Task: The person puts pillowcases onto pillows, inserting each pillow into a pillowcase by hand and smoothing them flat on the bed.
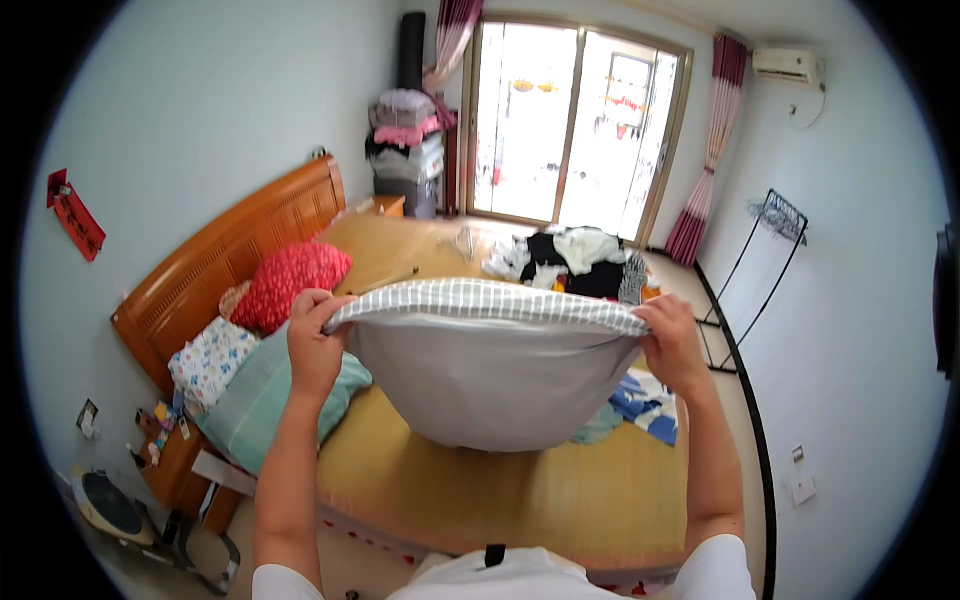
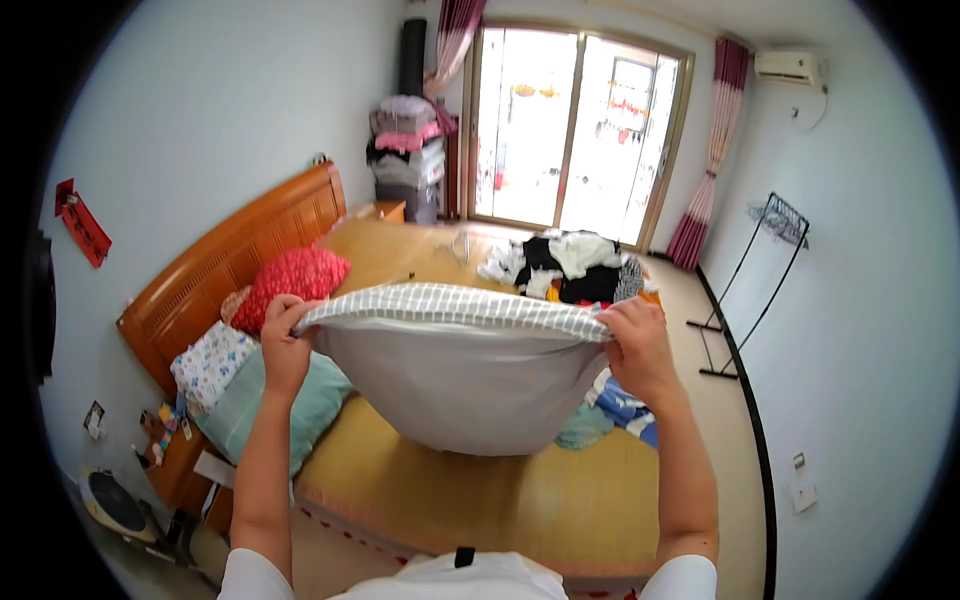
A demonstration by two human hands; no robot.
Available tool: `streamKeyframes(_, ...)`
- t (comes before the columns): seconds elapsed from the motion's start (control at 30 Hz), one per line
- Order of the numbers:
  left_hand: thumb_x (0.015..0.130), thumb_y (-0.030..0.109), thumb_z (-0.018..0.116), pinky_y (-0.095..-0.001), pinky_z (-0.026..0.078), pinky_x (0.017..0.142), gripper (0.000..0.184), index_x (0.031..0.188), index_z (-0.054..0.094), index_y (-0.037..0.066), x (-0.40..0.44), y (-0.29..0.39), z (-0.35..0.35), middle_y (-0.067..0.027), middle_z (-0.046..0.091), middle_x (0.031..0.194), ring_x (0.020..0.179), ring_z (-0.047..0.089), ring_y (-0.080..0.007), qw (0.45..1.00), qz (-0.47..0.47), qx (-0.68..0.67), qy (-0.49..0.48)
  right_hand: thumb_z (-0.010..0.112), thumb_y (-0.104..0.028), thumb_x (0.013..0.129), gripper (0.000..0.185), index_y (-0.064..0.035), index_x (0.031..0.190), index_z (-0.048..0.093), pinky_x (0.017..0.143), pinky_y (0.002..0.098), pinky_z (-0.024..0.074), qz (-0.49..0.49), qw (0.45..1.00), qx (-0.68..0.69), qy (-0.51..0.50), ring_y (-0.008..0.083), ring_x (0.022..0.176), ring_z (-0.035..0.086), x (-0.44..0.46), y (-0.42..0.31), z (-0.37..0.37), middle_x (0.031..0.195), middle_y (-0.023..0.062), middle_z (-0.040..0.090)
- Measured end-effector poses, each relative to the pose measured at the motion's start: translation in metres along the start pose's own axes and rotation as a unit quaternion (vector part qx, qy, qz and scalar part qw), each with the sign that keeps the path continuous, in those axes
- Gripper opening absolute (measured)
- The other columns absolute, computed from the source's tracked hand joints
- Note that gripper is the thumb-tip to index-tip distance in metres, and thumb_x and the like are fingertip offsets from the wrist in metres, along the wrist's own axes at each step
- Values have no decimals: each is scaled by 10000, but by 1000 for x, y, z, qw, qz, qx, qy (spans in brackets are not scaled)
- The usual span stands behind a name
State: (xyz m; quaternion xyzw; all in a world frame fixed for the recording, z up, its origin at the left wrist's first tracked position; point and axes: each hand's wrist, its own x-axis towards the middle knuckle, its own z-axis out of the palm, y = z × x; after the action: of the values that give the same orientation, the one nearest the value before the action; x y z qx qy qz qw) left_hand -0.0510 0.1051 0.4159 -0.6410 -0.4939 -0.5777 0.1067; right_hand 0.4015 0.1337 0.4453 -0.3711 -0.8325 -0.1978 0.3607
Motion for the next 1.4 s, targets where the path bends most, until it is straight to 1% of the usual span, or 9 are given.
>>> streamKeyframes(0.2,659,-54,723,-311,429,742,349,978,720,87,61,46,-23,-61,519,829,807,523,-213,979,83,-3,183,644,24,691,271,-65,946,629,833,367,383,22,987,-3,158,251,928,559,62,-3,-48,911,68,613)
streamKeyframes(0.37,714,-1,711,-313,436,717,235,939,715,68,95,34,-42,-58,532,782,781,541,-191,967,192,142,84,643,-12,743,188,-63,924,637,845,354,367,-10,996,-79,50,242,917,561,81,-9,-63,892,64,618)
streamKeyframes(0.57,767,-17,684,-281,450,696,206,960,709,52,96,20,-56,-59,536,807,751,556,-193,996,79,-14,-43,652,-46,772,136,-60,906,640,860,359,361,-5,998,-55,-5,240,907,567,89,-10,-58,884,65,616)
streamKeyframes(0.63,765,-27,675,-271,448,702,225,979,700,38,78,32,-53,-69,544,819,755,560,-202,983,50,-124,128,663,-77,780,129,-62,907,647,873,366,358,21,993,-60,102,243,920,572,90,-22,-59,900,77,623)
streamKeyframes(0.77,799,6,674,-265,446,713,134,933,684,12,74,-5,-61,-53,541,832,762,550,-163,999,38,-22,-25,638,-40,781,147,-60,927,643,877,382,355,1,997,-55,-44,255,916,569,83,-25,-38,904,91,620)
streamKeyframes(0.9,820,46,678,-285,446,726,115,930,664,19,53,30,-76,-68,559,841,775,554,-184,975,26,-118,187,627,-13,777,192,-65,962,634,884,378,354,11,994,-10,109,247,922,566,84,-50,-42,911,73,617)
streamKeyframes(0.97,805,63,698,-290,446,734,161,954,658,17,54,23,-81,-74,571,832,776,556,-192,968,-5,-159,193,631,-13,771,190,-64,955,630,884,375,353,23,992,31,120,247,924,563,85,-50,-29,926,69,615)
streamKeyframes(1.03,818,75,697,-283,446,738,170,961,652,-7,60,7,-94,-60,573,833,783,557,-182,999,-28,-30,-2,627,1,765,188,-49,946,618,874,382,367,-11,1000,-13,-7,266,924,558,86,-48,-31,929,87,605)
streamKeyframes(1.4,820,188,746,-246,472,739,239,991,690,31,122,-25,-124,-40,666,822,777,580,-105,989,-116,1,95,575,-23,832,139,16,964,590,821,414,441,37,989,105,94,348,931,530,159,-49,60,945,157,569)
